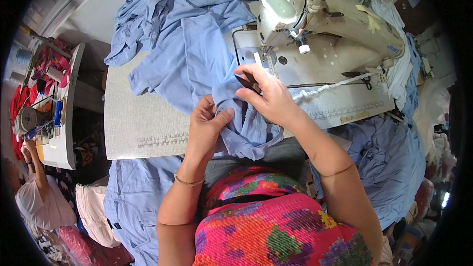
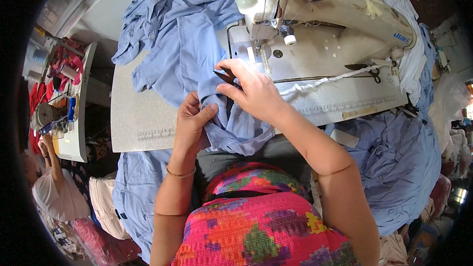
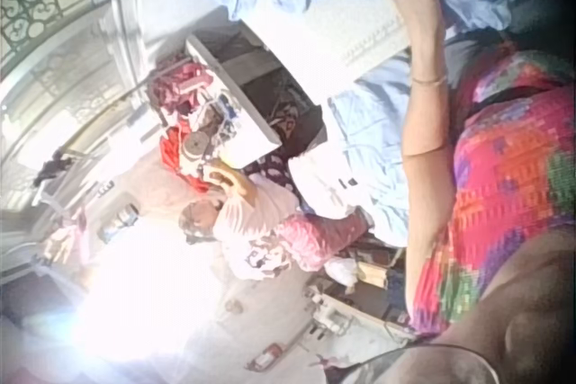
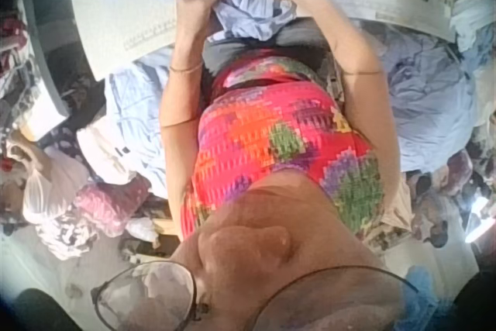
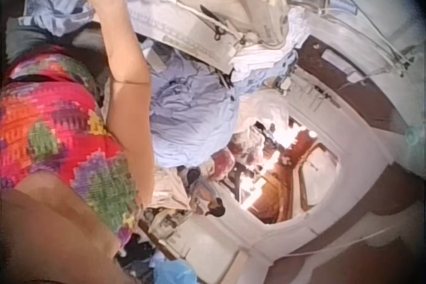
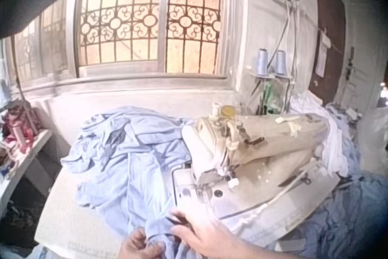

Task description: The person handles a blue garment on a work table, using a small tool to trim or pull loose threads from the fabric around the buttons and seams.

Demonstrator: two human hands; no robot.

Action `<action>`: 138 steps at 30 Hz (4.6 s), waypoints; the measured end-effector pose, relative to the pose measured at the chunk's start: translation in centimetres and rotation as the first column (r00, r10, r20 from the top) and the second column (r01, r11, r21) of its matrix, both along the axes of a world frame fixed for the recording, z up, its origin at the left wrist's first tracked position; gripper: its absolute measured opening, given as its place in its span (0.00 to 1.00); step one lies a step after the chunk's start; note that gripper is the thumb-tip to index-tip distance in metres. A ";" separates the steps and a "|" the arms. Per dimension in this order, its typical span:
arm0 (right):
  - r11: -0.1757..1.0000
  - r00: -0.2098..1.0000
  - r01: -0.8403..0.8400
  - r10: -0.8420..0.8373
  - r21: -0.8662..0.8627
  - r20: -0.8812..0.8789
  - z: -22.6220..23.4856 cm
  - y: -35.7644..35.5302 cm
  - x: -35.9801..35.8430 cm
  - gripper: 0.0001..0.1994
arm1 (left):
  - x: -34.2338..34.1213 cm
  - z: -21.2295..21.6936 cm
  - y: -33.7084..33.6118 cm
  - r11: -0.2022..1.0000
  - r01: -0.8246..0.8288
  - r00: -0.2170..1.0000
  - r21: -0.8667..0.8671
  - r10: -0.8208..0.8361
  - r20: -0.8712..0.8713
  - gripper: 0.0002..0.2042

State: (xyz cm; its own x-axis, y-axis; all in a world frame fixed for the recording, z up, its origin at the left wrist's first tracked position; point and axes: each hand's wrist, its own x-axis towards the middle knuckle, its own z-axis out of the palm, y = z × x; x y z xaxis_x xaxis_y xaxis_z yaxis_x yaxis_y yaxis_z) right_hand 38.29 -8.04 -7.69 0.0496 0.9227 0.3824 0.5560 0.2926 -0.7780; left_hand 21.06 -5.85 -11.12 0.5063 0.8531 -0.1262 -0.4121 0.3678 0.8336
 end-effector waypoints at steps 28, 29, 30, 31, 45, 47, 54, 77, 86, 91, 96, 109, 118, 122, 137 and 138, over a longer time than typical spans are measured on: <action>0.996 0.777 -0.009 -0.049 0.088 0.628 0.6 -4.1 0.4 0.07 | 1.0 -0.5 0.1 0.999 -0.046 0.999 0.000 0.046 -0.019 0.13; 0.996 0.780 -0.025 -0.034 0.086 0.624 0.5 -4.0 0.4 0.07 | 1.0 -0.5 0.1 0.999 -0.044 0.999 0.001 0.044 -0.020 0.13; 0.996 0.783 -0.040 -0.020 0.083 0.621 0.4 -4.0 0.6 0.07 | 1.0 -0.5 0.1 0.999 -0.039 0.999 -0.004 0.039 -0.015 0.13; 0.995 0.786 -0.056 -0.005 0.080 0.618 0.4 -3.9 0.7 0.06 | 1.0 -0.6 0.0 0.999 -0.034 0.999 -0.009 0.034 -0.010 0.13; 0.904 0.922 -0.309 0.209 -0.296 -0.325 -0.5 -0.3 0.5 0.19 | -0.4 -0.2 0.7 0.996 0.075 0.992 -0.038 -0.070 0.109 0.14; 0.919 0.938 -0.285 0.209 -0.272 -0.276 -0.9 0.1 0.2 0.18 | -0.9 0.1 0.6 0.995 0.080 0.990 -0.061 -0.073 0.122 0.14; 0.994 0.970 -0.086 0.069 -0.062 -0.235 0.9 1.8 -0.9 0.10 | -1.0 1.2 -0.4 0.981 0.145 0.959 0.131 -0.107 -0.262 0.16; 0.962 0.920 -0.220 0.260 -0.162 0.292 -0.6 -3.3 1.9 0.14 | 0.9 0.9 2.5 0.971 0.078 0.978 -0.224 -0.031 0.205 0.11; 0.994 0.967 -0.069 0.086 -0.081 0.239 0.3 -2.1 1.7 0.12 | 0.5 0.0 2.1 0.974 0.040 0.986 -0.224 -0.002 0.165 0.11; 0.997 0.902 -0.061 0.039 0.038 0.430 0.6 -2.0 1.5 0.09 | 0.5 0.1 2.1 0.972 0.027 0.988 -0.232 0.009 0.156 0.12; 0.997 0.862 -0.050 0.018 0.051 0.506 1.0 -2.1 1.4 0.09 | 0.7 0.2 2.0 0.972 0.027 0.987 -0.232 0.011 0.159 0.13; 0.995 0.709 0.024 -0.082 0.092 0.700 2.5 -2.9 0.1 0.05 | 0.8 0.1 1.9 0.977 -0.003 0.987 -0.212 0.037 0.153 0.12; 0.989 0.716 -0.019 -0.086 0.143 0.692 0.8 -2.7 0.0 0.04 | 1.0 0.3 1.3 0.991 -0.045 0.995 -0.125 0.055 0.082 0.15; 0.991 0.875 -0.053 -0.012 0.121 0.484 -0.3 -1.8 0.7 0.07 | 0.8 0.4 1.4 0.988 -0.044 0.995 -0.147 0.056 0.079 0.15; 0.990 0.920 -0.082 0.032 0.113 0.390 -1.5 -1.2 1.0 0.08 | 0.8 0.3 1.6 0.985 -0.029 0.997 -0.168 0.042 0.071 0.14; 0.990 0.913 -0.079 0.026 0.113 0.406 -1.5 -1.2 1.0 0.08 | 0.8 0.3 1.7 0.986 -0.032 0.997 -0.163 0.043 0.063 0.14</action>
